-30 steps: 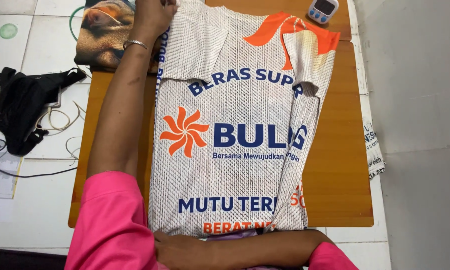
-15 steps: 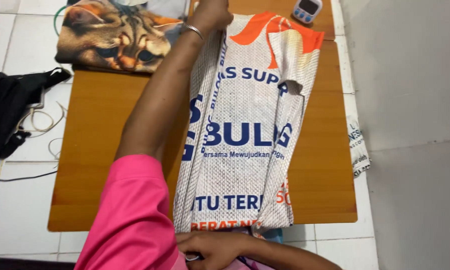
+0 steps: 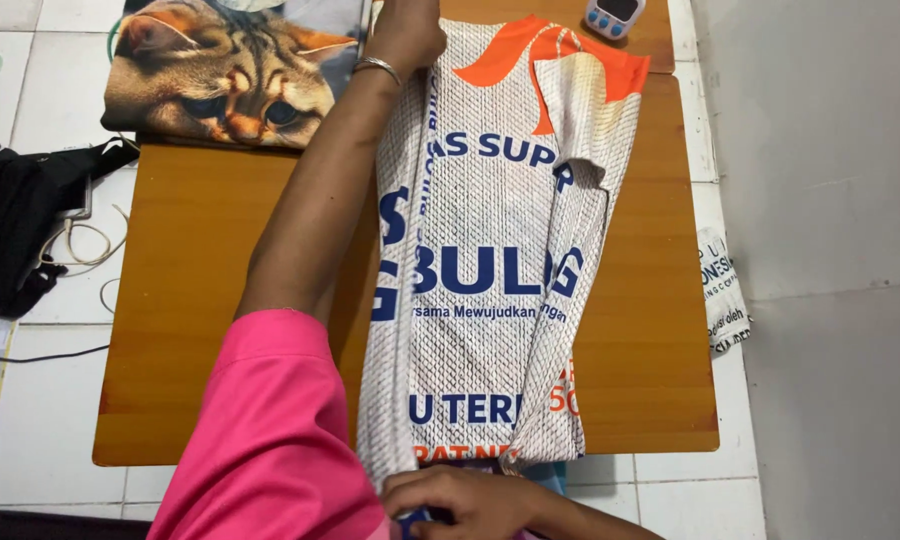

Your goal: The recorder is folding several printed t-shirts on a wooden table while sitting on the floor.

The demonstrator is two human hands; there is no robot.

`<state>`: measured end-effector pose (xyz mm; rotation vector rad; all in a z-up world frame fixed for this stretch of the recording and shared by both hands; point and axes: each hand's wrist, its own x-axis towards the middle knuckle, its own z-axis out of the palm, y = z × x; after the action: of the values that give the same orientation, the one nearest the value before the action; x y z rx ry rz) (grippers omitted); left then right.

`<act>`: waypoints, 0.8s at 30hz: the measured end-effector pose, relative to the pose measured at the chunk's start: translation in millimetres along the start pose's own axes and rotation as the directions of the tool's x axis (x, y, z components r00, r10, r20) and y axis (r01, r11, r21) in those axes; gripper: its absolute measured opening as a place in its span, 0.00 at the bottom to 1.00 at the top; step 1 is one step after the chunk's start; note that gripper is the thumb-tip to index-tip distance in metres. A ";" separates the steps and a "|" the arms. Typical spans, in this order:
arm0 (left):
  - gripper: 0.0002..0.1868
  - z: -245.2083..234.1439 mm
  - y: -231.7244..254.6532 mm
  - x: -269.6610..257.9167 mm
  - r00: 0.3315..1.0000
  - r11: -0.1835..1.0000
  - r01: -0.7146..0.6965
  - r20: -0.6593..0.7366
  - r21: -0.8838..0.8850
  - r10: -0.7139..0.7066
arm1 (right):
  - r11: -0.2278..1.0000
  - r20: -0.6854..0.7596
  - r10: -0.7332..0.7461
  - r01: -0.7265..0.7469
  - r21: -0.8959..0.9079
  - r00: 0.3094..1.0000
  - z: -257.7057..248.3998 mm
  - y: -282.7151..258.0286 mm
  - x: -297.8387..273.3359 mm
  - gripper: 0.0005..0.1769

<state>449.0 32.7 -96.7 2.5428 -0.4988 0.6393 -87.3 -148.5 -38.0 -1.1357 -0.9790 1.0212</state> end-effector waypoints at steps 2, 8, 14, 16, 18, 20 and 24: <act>0.07 -5.3 0.6 -2.9 0.998 0.997 0.018 0.065 -0.074 -0.013 | 0.997 -0.025 0.073 -0.073 -0.003 0.997 0.8 -13.9 -10.1 0.16; 0.14 16.5 -8.1 -4.5 0.999 0.995 0.020 -0.027 -0.097 -0.023 | 0.967 -0.100 0.172 -0.187 -0.174 0.980 -7.7 -51.8 -15.6 0.26; 0.31 -92.0 83.5 -69.4 0.998 0.944 -0.047 0.021 -0.326 0.057 | 0.969 -0.106 0.035 -0.060 -0.238 0.994 -15.3 -61.2 -7.2 0.26; 0.31 -160.0 133.4 -117.6 0.938 0.960 0.025 0.338 -0.280 0.074 | 0.963 -0.090 0.036 -0.059 -0.264 0.995 -17.6 -66.7 -3.8 0.24; 0.24 -191.8 147.3 -176.3 0.917 0.969 -0.042 0.376 -0.244 0.134 | 0.951 -0.068 0.073 -0.090 -0.294 0.995 -16.4 -66.1 -4.6 0.25; 0.17 -222.8 161.8 -229.8 0.887 0.971 -0.111 0.419 -0.213 0.193 | 0.939 -0.051 0.110 -0.120 -0.322 0.993 -13.3 -65.0 -5.2 0.25; 0.17 -265.7 179.1 -307.9 0.918 0.965 0.124 0.396 -0.231 -0.024 | 0.920 -0.051 0.128 -0.138 -0.368 0.990 -4.9 -65.9 -6.1 0.25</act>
<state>22.9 92.8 14.5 2.4294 -0.5718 0.0265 -75.7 -163.5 25.6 -1.5423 -1.1154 0.9477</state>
